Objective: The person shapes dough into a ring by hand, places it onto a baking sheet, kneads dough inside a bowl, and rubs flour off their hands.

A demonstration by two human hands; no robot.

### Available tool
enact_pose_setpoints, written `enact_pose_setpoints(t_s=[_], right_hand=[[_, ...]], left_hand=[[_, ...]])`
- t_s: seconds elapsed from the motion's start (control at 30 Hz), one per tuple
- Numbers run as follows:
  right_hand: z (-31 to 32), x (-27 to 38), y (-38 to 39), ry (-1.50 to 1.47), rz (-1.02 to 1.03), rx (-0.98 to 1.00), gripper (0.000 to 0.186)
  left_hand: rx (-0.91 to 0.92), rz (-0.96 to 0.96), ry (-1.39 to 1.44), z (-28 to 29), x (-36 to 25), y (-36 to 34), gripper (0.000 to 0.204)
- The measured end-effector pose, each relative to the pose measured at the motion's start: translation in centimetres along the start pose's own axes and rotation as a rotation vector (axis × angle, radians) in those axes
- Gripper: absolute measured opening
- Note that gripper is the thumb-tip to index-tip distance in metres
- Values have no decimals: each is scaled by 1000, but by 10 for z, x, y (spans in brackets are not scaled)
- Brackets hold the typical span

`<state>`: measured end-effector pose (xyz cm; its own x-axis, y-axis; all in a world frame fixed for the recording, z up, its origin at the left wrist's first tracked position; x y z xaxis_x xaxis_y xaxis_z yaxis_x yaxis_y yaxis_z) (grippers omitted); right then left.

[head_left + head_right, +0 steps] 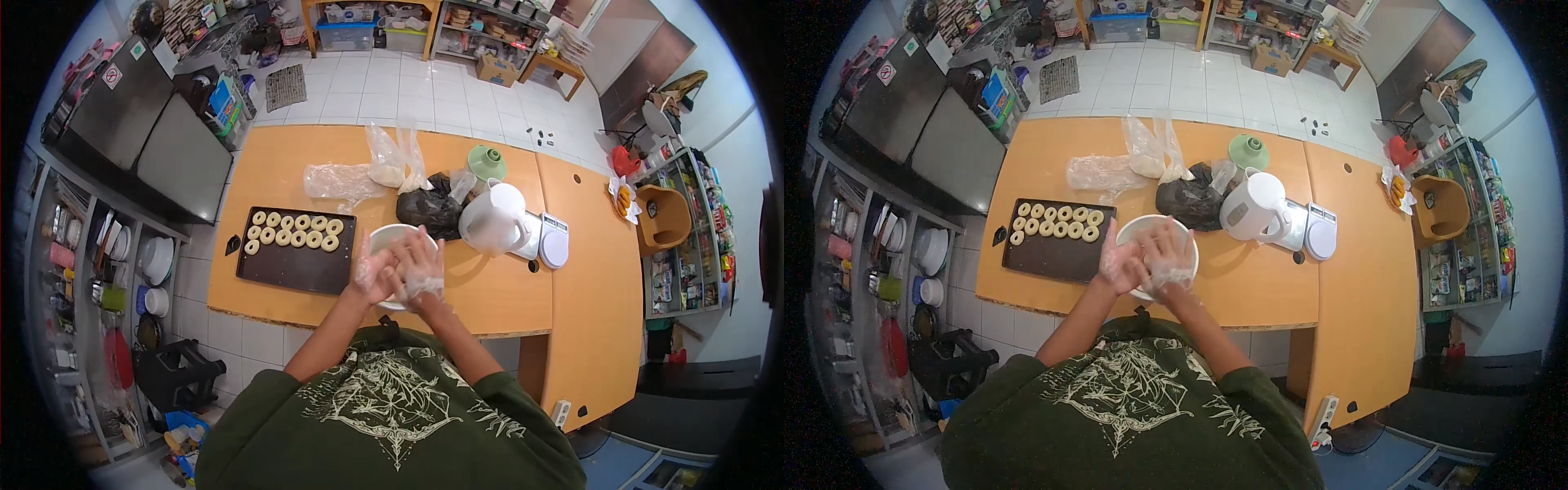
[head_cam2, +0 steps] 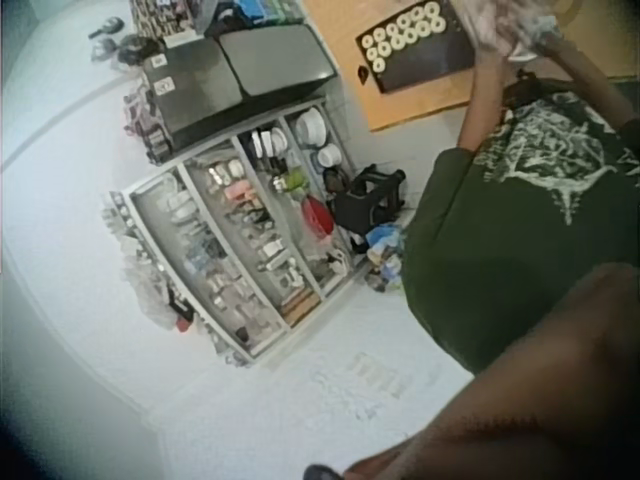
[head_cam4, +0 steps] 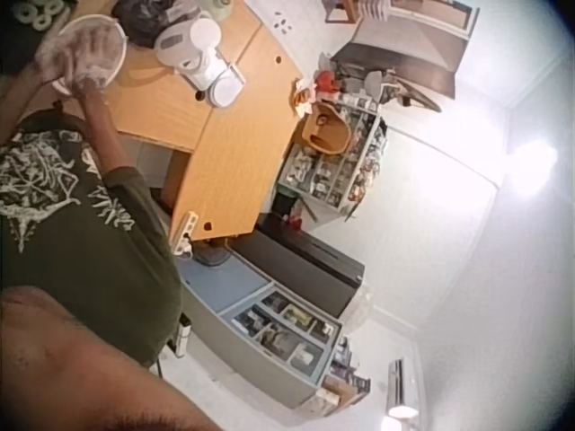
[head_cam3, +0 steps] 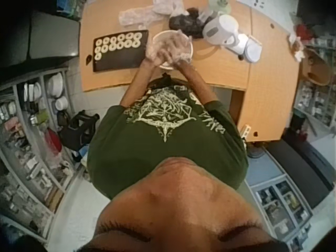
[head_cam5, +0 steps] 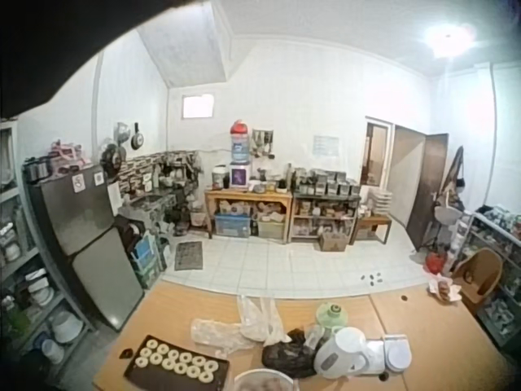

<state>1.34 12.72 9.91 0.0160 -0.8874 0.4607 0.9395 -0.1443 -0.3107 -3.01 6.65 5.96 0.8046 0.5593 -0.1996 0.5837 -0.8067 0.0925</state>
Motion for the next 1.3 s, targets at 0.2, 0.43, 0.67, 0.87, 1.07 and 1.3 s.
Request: enact_pose_setpoints(t_s=[0.2, 0.43, 0.67, 0.87, 1.07, 1.3], right_hand=[[-14, 28, 3, -76, 92, 168, 63], [3, 0, -5, -106, -25, 54, 61], [-40, 2, 12, -194, -63, 184, 57], [-6, -12, -11, -84, -200, 4, 52], [0, 34, 8, -46, -43, 235, 61], [19, 21, -21, 55, -131, 59, 65]], left_hand=[[345, 106, 120, -6, 39, 4, 101], [-123, -12, -37, 7, 3, 4, 99], [-29, -125, -193, 23, -3, -10, 83], [-191, 22, -158, 3, 13, 9, 83], [-87, -80, -53, -3, -15, -2, 79], [211, 121, 287, -9, 27, 11, 91]])
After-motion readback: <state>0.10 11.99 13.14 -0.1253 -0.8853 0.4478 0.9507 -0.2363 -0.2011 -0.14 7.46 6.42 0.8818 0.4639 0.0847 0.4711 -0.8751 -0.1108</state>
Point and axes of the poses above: each hand's wrist, its own y-axis away from the middle knuckle, its own z-axis out of the back of the hand, x = y × z, the point moved 6 cm from there along -y, towards the middle knuckle, and after that the axes turned 9 degrees about -z, right-handed, at the moved point
